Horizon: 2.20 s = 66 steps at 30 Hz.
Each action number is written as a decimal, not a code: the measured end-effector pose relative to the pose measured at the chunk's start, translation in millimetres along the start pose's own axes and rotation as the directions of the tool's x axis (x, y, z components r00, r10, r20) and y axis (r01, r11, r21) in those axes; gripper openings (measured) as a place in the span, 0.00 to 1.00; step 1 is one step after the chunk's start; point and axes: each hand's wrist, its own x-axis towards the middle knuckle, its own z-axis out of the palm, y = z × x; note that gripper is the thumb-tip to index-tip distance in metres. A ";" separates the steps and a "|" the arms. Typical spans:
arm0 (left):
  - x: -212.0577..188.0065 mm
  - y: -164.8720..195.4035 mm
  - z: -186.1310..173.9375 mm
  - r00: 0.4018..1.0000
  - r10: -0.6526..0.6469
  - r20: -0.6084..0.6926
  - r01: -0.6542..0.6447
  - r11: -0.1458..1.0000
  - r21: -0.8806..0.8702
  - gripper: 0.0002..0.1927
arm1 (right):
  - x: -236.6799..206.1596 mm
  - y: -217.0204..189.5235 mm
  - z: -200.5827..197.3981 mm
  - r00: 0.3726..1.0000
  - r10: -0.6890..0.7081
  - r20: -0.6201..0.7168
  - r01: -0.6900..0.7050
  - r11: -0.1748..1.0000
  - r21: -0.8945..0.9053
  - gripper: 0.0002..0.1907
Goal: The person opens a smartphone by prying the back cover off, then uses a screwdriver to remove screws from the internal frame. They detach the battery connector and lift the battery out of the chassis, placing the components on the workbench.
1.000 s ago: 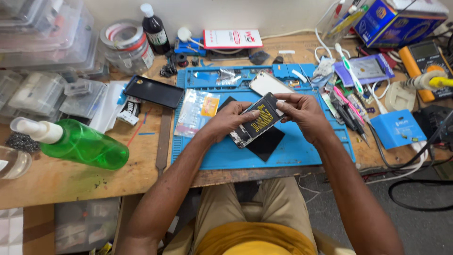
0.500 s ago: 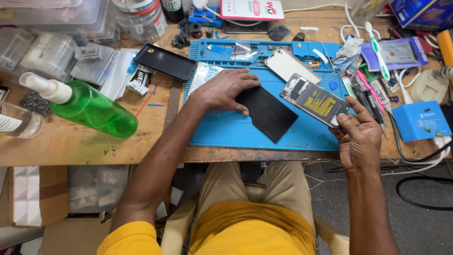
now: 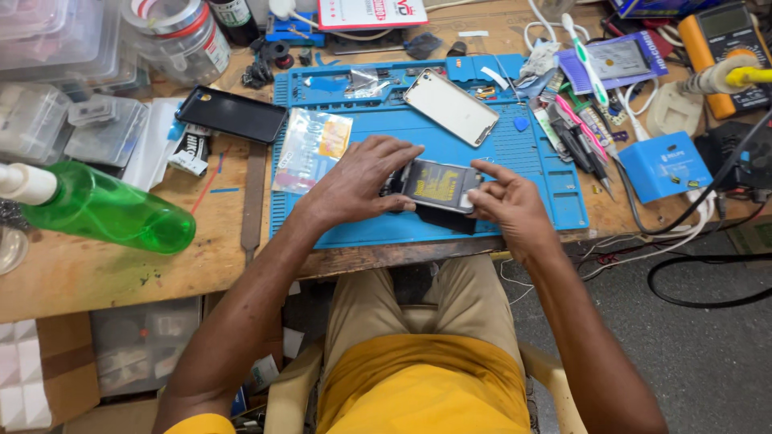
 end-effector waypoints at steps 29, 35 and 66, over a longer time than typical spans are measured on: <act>-26.6 10.5 9.2 0.996 -0.070 -0.058 0.078 0.986 0.146 0.40 | 7.2 -54.0 -78.4 0.789 -0.585 -0.188 0.249 0.584 -0.772 0.15; -27.8 15.5 25.1 0.999 -0.042 0.016 0.033 0.928 0.370 0.37 | 24.9 -78.8 -108.8 0.811 -0.530 -0.247 0.092 0.533 -0.841 0.13; -89.1 -39.1 -64.2 0.836 -0.325 -0.443 0.373 0.928 0.023 0.37 | 140.6 -6.6 -172.2 0.967 -0.214 -0.139 -0.108 0.149 -0.983 0.19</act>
